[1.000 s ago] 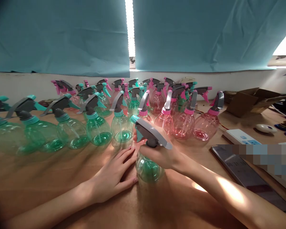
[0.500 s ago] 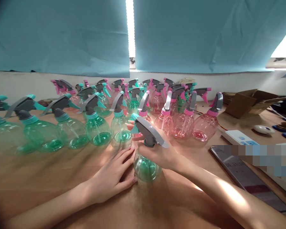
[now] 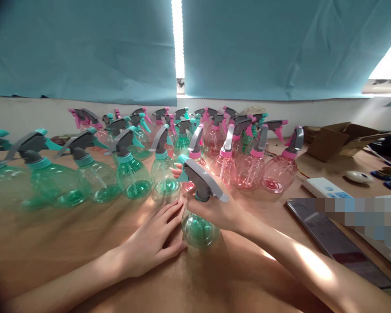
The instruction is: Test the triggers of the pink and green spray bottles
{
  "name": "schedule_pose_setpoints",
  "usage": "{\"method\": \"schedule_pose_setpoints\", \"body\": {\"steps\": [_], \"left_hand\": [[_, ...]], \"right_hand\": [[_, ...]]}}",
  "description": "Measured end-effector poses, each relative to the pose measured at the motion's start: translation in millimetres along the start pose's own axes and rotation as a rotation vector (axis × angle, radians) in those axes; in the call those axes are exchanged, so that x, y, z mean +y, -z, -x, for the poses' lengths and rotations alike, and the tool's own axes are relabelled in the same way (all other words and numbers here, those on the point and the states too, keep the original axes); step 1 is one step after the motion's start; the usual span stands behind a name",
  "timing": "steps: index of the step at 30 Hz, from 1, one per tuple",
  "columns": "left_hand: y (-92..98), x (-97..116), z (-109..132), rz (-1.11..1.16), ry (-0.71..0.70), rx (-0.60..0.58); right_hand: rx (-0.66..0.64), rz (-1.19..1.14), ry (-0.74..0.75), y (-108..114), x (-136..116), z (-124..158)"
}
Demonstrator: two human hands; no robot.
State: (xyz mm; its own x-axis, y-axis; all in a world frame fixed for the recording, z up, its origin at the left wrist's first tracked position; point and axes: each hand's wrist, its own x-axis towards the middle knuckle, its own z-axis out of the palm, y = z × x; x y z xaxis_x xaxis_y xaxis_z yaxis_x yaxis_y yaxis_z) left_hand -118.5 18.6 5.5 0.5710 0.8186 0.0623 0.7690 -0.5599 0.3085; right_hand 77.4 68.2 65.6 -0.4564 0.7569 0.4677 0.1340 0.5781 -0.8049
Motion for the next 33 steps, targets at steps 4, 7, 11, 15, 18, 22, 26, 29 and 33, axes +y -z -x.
{"method": "schedule_pose_setpoints", "body": {"steps": [4, 7, 11, 15, 18, 22, 26, 29, 33], "left_hand": [[-1.8, -0.9, 0.9, 0.016, -0.006, 0.018], [-2.0, -0.9, 0.8, 0.027, -0.011, 0.033], [-1.9, -0.7, 0.8, 0.022, -0.008, 0.022], [-2.7, -2.0, 1.2, 0.032, -0.016, 0.04], [-1.9, -2.3, 1.3, 0.023, -0.017, 0.03], [-0.1, -1.0, 1.2, 0.017, -0.006, 0.015], [-0.9, -0.3, 1.1, -0.001, -0.006, 0.016], [-1.6, -0.5, 1.1, -0.004, -0.007, 0.023], [-1.1, -0.5, 0.4, -0.005, -0.006, 0.009]], "right_hand": [[0.007, 0.002, -0.009, 0.2, 1.0, -0.1], [0.004, -0.011, 0.001, -0.1, 0.4, -0.5], [0.029, 0.007, -0.008, -1.6, -2.2, -1.7], [0.061, 0.049, -0.04, -2.8, -6.0, -3.4], [0.067, 0.048, -0.031, -2.3, -6.2, -3.8], [0.054, 0.097, -0.021, -0.6, -2.9, -2.0], [0.057, 0.086, -0.037, 0.6, -0.3, 0.7], [0.048, 0.088, -0.05, 1.6, 0.2, 1.6], [0.032, 0.064, -0.089, 1.6, -1.3, 0.6]]}}
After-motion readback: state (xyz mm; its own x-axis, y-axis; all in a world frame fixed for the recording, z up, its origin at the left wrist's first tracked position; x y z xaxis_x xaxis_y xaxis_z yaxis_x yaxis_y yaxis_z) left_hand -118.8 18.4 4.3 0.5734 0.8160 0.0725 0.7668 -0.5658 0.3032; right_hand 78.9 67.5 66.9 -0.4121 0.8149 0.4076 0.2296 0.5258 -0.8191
